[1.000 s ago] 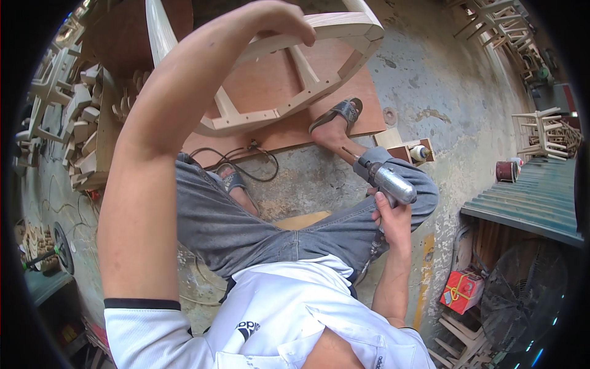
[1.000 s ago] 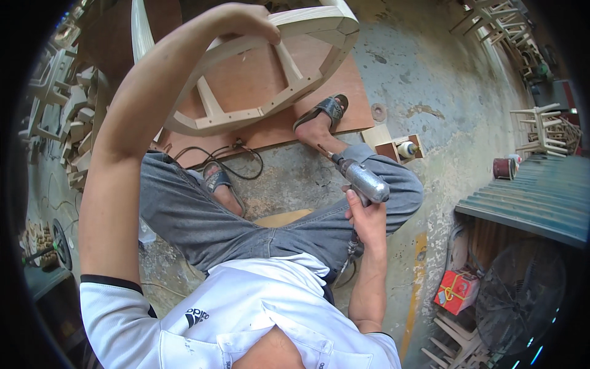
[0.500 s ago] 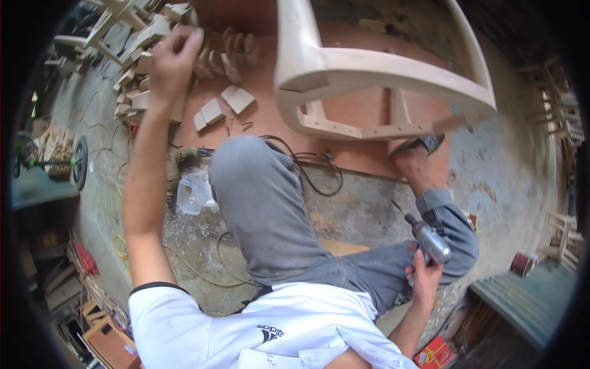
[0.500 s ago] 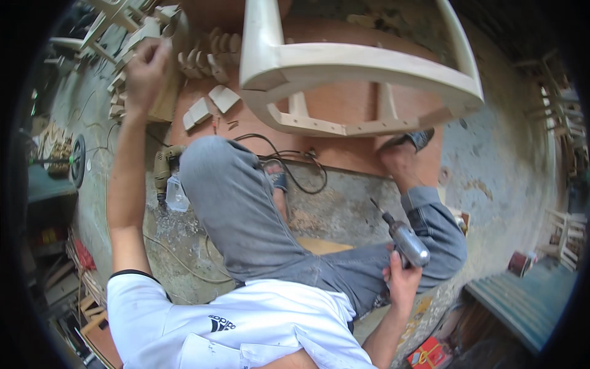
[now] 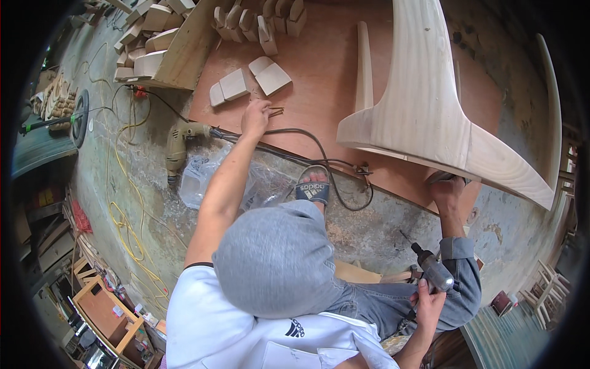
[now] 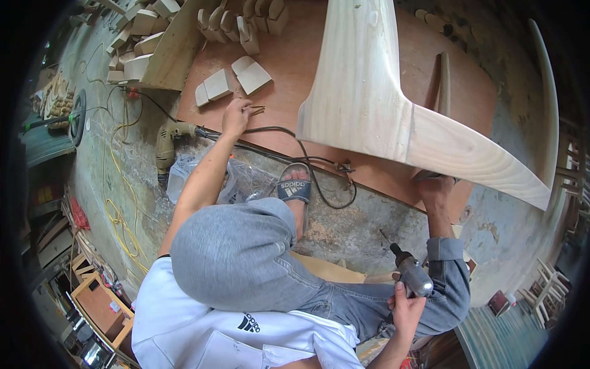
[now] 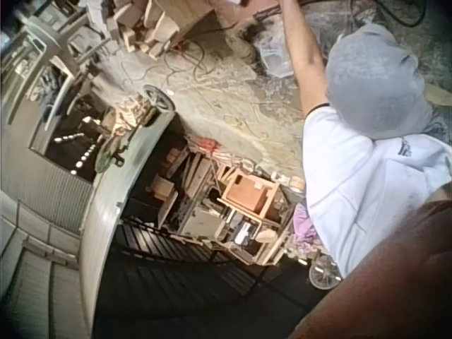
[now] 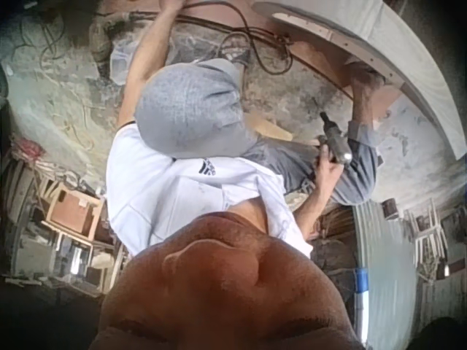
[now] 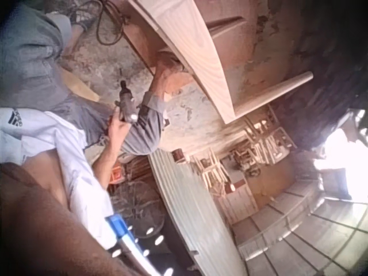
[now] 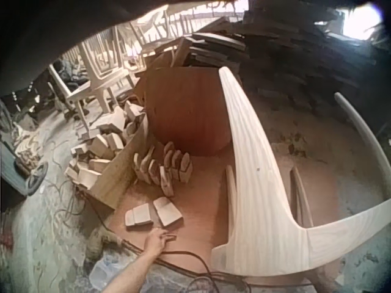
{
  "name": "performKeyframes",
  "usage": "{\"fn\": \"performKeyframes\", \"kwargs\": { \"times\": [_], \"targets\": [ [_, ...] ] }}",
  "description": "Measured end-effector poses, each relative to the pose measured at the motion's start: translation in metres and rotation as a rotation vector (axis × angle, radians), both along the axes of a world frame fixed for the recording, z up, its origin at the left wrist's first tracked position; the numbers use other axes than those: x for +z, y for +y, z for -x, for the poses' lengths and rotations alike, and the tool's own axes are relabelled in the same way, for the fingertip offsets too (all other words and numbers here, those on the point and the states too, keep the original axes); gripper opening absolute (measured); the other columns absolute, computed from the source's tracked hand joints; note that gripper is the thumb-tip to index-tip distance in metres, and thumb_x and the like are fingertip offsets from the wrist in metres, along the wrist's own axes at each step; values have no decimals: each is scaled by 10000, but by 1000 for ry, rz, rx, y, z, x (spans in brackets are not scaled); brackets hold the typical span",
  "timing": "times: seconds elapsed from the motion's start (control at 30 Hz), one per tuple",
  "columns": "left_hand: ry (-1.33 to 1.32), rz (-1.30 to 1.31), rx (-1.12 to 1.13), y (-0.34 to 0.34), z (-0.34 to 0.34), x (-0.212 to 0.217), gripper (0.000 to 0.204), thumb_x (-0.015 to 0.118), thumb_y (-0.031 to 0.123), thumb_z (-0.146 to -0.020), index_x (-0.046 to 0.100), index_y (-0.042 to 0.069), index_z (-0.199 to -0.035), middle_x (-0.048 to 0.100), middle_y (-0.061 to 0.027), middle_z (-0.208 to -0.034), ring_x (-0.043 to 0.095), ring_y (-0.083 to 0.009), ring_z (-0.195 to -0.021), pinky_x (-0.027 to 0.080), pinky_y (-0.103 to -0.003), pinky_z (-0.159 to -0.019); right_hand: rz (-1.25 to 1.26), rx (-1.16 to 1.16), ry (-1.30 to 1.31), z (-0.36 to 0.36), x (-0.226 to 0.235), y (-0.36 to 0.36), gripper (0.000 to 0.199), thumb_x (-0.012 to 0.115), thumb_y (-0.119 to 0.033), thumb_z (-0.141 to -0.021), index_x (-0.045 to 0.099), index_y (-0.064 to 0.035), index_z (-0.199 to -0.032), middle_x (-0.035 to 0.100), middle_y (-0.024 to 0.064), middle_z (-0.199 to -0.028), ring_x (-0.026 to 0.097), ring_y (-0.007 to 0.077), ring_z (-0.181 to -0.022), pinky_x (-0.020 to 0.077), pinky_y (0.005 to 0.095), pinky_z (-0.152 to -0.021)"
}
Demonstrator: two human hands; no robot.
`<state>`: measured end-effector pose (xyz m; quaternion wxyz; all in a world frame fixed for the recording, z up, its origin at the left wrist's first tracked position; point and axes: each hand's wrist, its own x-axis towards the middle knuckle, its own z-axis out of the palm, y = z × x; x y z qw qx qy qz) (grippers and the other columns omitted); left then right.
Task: Assembling the frame of a wooden chair using a pneumatic nail gun and securing blocks.
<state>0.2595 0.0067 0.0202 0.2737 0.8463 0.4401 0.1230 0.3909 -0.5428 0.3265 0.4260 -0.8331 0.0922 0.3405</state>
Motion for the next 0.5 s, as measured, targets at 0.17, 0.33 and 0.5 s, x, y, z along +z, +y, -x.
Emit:
{"fn": "performKeyframes", "kwargs": {
  "times": [0.17, 0.33, 0.5],
  "targets": [
    [128, -36, -140, -7, -38, -25, 131, 701, 153, -844, 688, 82, -953, 644, -127, -1006, 613, -358, -989, 486, -459, -874, 47, -40, -21, 0, 7, 3, 325, 667, -159, -947, 570, 12, -1205, 689, 86, -972, 540, 78, -520, 415, 217, -434],
    [251, 64, -80, -6, -22, -25, 204, 687, 134, -853, 643, 56, -1037, 618, -166, -1033, 597, -372, -1018, 478, -471, -886, 2, -28, -2, 0, -5, 1, 323, 651, -119, -948, 568, 16, -1229, 713, 103, -1034, 543, 66, -534, 412, 208, -443],
    [41, -72, 231, -18, -15, -34, 213, 624, 154, -903, 645, 55, -1091, 618, -188, -1048, 601, -389, -1030, 483, -484, -879, 22, -33, 51, 0, -8, -2, 350, 655, -117, -946, 553, 9, -1256, 709, 101, -1047, 546, 71, -535, 416, 208, -447]
  ]
}}
